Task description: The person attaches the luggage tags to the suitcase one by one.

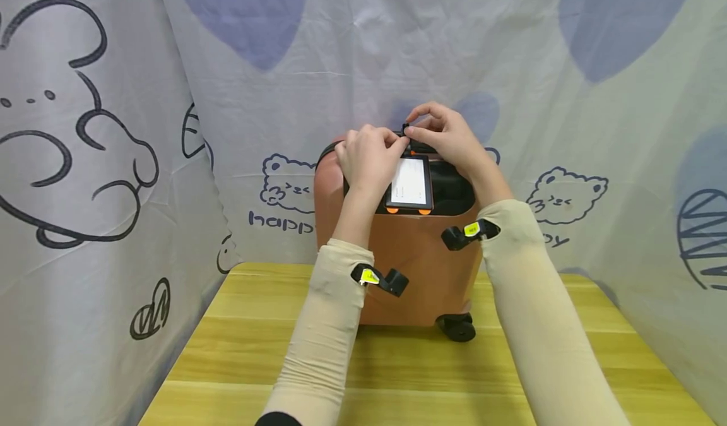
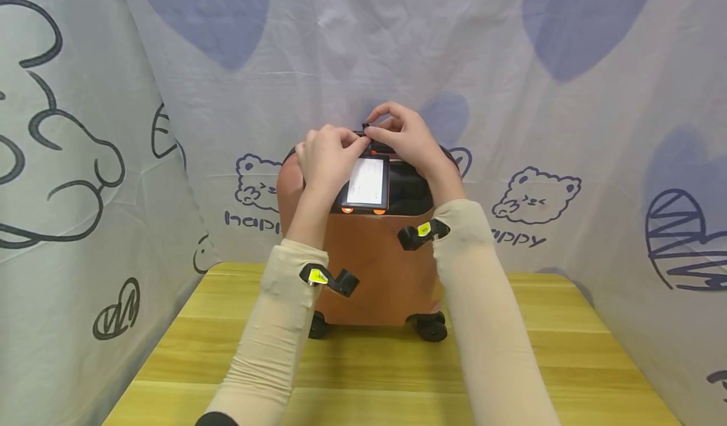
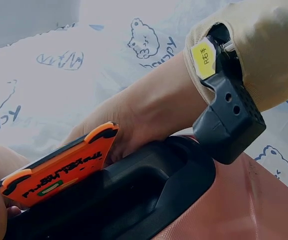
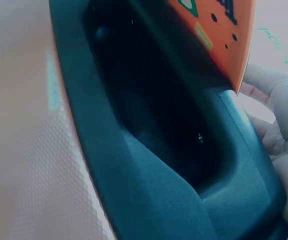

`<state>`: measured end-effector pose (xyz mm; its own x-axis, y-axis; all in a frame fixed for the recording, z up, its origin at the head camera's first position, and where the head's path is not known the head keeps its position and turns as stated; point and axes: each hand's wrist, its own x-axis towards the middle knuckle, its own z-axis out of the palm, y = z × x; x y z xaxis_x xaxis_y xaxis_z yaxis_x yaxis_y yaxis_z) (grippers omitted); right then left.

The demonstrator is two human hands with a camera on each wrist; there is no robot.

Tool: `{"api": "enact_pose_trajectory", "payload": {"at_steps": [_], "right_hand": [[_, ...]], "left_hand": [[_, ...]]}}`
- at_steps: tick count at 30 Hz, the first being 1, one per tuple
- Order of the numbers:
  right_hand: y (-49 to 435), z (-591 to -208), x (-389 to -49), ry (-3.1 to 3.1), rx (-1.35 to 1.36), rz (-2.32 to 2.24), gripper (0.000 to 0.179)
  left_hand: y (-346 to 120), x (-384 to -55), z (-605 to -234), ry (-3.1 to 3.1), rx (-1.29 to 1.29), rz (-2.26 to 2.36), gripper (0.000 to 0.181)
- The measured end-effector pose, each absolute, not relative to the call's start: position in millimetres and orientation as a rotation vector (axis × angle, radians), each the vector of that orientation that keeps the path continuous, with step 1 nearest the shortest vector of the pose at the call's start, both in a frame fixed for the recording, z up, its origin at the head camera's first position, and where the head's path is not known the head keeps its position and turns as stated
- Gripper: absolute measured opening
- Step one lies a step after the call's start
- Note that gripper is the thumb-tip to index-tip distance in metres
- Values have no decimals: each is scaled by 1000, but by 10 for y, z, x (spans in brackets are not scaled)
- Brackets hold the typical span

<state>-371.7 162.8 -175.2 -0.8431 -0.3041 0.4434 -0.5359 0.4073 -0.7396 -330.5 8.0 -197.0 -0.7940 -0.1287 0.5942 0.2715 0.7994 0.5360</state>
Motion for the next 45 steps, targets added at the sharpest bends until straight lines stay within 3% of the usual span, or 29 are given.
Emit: {"api": "enact_pose_trajectory", "payload": {"at_steps": [12,27,45], "right_hand": [[1613,-1764,-3729,-2373,727,1389,28],[1631,-1781,-3691,-2195,692,1517,11],[1633,-1789,-3689,-2118,667,1615,5]], "left_hand": [[92,-3317,-1973,-2365,-98,-796,27],[96,-3298,-1959,-2396,-87,-827,27],[80,-3285,-1983,-2405,-124,-825,28]]}}
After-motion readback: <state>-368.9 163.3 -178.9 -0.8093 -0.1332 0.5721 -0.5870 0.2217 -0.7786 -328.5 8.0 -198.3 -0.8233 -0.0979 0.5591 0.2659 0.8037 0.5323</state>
